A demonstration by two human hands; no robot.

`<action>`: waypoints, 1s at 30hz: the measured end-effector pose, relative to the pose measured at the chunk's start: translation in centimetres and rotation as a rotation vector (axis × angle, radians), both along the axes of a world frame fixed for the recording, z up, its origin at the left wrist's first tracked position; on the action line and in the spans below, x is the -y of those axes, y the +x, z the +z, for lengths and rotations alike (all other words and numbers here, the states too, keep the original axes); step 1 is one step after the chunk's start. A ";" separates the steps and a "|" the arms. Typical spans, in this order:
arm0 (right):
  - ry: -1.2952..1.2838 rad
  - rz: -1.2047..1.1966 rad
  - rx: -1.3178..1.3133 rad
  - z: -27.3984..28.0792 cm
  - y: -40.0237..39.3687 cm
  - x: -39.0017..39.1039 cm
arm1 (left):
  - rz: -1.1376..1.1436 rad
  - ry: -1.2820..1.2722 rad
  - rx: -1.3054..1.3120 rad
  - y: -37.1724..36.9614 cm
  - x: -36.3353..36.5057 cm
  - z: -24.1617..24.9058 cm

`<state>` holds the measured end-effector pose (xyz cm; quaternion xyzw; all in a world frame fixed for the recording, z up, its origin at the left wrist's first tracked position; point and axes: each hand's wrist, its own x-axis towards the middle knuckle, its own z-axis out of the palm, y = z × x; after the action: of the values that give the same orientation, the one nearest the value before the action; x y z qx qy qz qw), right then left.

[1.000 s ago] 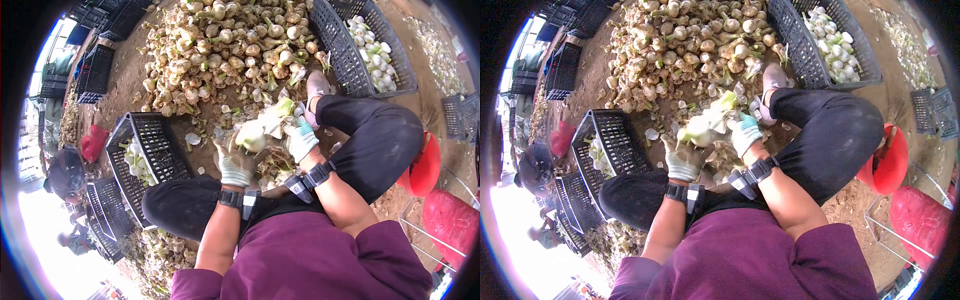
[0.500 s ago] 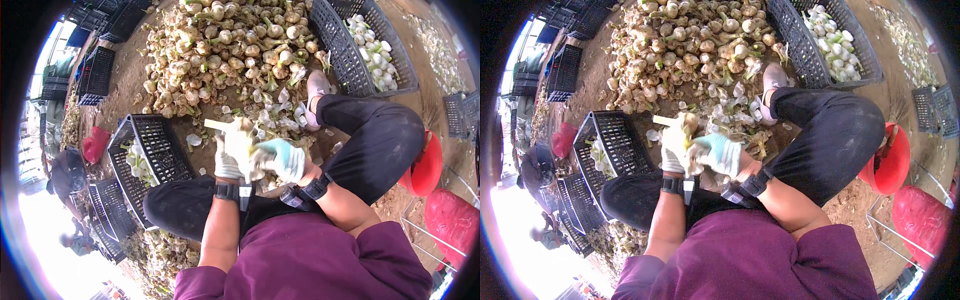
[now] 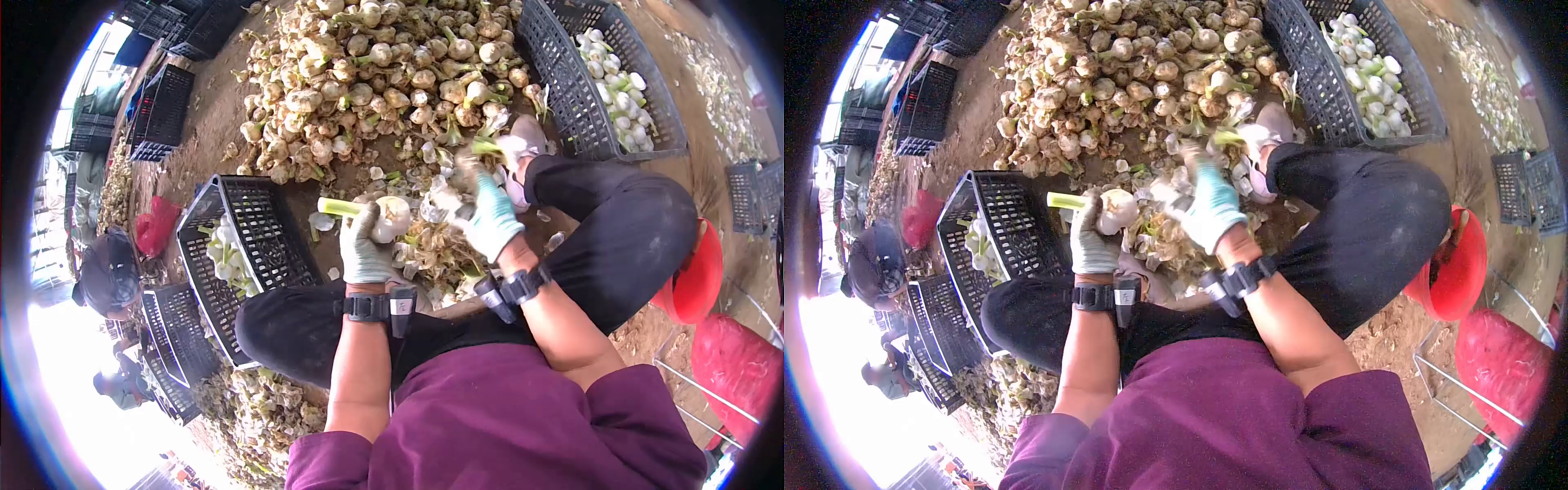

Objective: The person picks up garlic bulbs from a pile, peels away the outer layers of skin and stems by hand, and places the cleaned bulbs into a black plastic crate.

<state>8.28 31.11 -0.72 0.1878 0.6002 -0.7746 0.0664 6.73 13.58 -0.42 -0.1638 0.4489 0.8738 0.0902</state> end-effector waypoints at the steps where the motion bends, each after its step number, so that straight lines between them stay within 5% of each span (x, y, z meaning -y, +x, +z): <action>1: -0.177 -0.020 -0.047 2.3 0.7 1.2 | -0.017 -0.064 0.002 0.1 -0.4 0.1; 3: 0.993 0.217 -0.552 2.5 1.2 1.9 | -0.019 -0.099 -0.028 0.4 -1.7 1.0; 7: 0.745 0.346 -0.146 3.4 1.3 2.0 | 0.017 -0.219 -0.022 0.6 -1.8 1.4; 8: 0.528 0.290 -0.144 2.8 1.2 1.8 | -0.008 -0.269 -0.052 0.7 -1.9 2.2; 9: -0.166 -0.011 -0.298 -1.4 1.4 2.4 | -0.006 -0.272 -0.049 0.8 -1.7 2.3; 11: 0.254 0.211 0.293 -1.6 0.7 0.1 | -0.037 0.007 -0.135 0.5 -1.3 2.5; 12: 0.250 0.205 0.289 -1.9 0.7 -0.1 | -0.127 0.094 -0.246 0.2 -1.3 2.1; 14: 0.896 0.737 0.071 -2.2 0.6 0.1 | -0.133 0.202 -0.104 0.7 -1.3 2.5; 19: 1.120 0.965 0.092 -3.4 2.0 -0.2 | 0.148 0.506 0.118 0.4 0.1 2.3; 21: 1.066 1.193 0.151 -3.0 1.2 -0.7 | 0.109 0.265 -0.209 -0.5 0.0 3.2; 22: 1.046 1.011 -0.002 -2.9 1.2 -0.2 | 0.030 -0.154 -0.311 -1.2 1.5 1.9; 25: 0.725 0.449 -0.475 1.7 0.6 1.4 | -0.016 -0.259 -0.400 -0.3 -0.4 4.8; 26: 0.661 0.352 -0.620 3.6 0.3 2.0 | 0.017 -0.110 -0.279 -0.1 -0.4 3.9; 27: 0.600 0.248 -0.756 4.7 0.1 2.5 | -0.110 -0.342 -0.288 0.3 -0.1 3.0; 28: 0.519 0.222 -0.743 4.1 0.4 2.7 | -0.088 -0.007 -0.055 0.8 -0.2 2.1; 29: 0.706 0.196 -0.779 4.3 0.6 2.7 | -0.058 0.321 0.180 0.9 -0.5 1.9; 30: 0.611 0.290 -0.554 4.7 0.7 2.4 | -0.064 0.324 0.184 1.0 -0.6 1.7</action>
<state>8.95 28.66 3.96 -0.1024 0.8172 -0.5652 -0.0475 7.73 14.20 1.33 -0.2121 0.2972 0.9127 0.1837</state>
